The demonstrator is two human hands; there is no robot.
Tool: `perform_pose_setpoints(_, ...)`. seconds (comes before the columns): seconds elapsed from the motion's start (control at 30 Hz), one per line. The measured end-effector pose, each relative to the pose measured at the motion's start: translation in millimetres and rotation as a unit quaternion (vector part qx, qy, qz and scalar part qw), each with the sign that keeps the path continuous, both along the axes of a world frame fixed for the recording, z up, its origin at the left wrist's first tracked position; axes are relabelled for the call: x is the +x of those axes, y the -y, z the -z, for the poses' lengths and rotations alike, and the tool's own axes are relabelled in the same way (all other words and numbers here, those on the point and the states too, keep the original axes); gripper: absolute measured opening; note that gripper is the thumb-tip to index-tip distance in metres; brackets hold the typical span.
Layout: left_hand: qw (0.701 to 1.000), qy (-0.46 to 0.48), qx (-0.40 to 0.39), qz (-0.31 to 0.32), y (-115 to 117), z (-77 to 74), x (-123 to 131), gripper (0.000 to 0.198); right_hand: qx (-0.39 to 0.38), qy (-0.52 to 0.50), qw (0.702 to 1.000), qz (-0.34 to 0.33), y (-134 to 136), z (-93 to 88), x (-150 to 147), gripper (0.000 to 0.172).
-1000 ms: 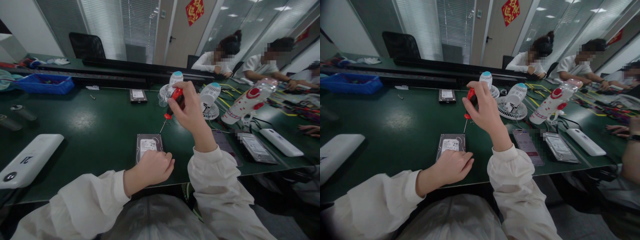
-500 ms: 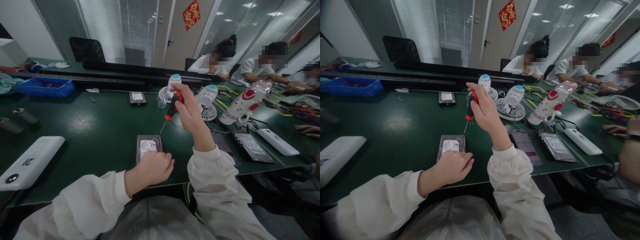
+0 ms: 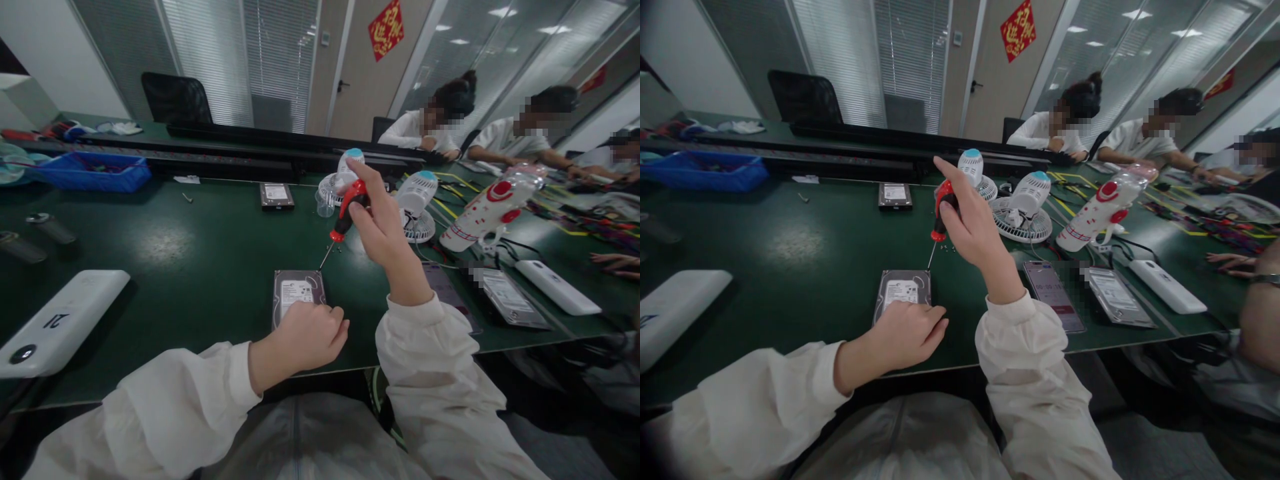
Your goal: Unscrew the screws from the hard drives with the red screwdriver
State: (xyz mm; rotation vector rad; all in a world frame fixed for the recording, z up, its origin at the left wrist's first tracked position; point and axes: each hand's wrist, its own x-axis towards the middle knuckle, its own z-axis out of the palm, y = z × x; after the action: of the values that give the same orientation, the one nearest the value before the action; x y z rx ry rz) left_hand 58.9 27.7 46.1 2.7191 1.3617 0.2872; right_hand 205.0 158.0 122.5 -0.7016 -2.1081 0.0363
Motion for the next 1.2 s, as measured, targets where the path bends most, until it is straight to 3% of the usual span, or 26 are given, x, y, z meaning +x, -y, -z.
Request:
perform_pose_setpoints(0.17,1.000,-0.001,-0.006,-0.007,-1.5,0.3,0.2,0.038,0.031,0.004,0.997,0.065,-1.4,2.1,-3.2,0.039)
perform_pose_setpoints(0.37,1.000,0.005,-0.004,-0.008,-1.7,0.4,0.7,0.038,0.019,-0.029,0.999,-0.010,0.2,0.2,-2.0,0.039)
perform_pose_setpoints(0.57,1.000,0.007,-0.003,-0.015,-1.9,1.0,0.1,0.038,0.063,-0.039,0.996,0.059,-2.8,-1.8,-2.2,0.032)
perform_pose_setpoints(0.8,1.000,0.006,-0.008,-0.013,-1.8,-1.6,-0.1,0.039,0.020,-0.038,0.999,-0.028,-3.2,-2.6,2.2,0.044)
perform_pose_setpoints(1.0,1.000,0.011,-0.005,-0.017,-2.2,0.3,-0.4,0.039,0.035,-0.009,0.997,0.063,-2.6,-2.5,1.9,0.040)
perform_pose_setpoints(1.2,1.000,0.013,-0.012,-0.023,-3.5,0.6,-0.1,0.039,0.023,-0.025,0.999,-0.012,-4.5,-0.8,0.7,0.041)
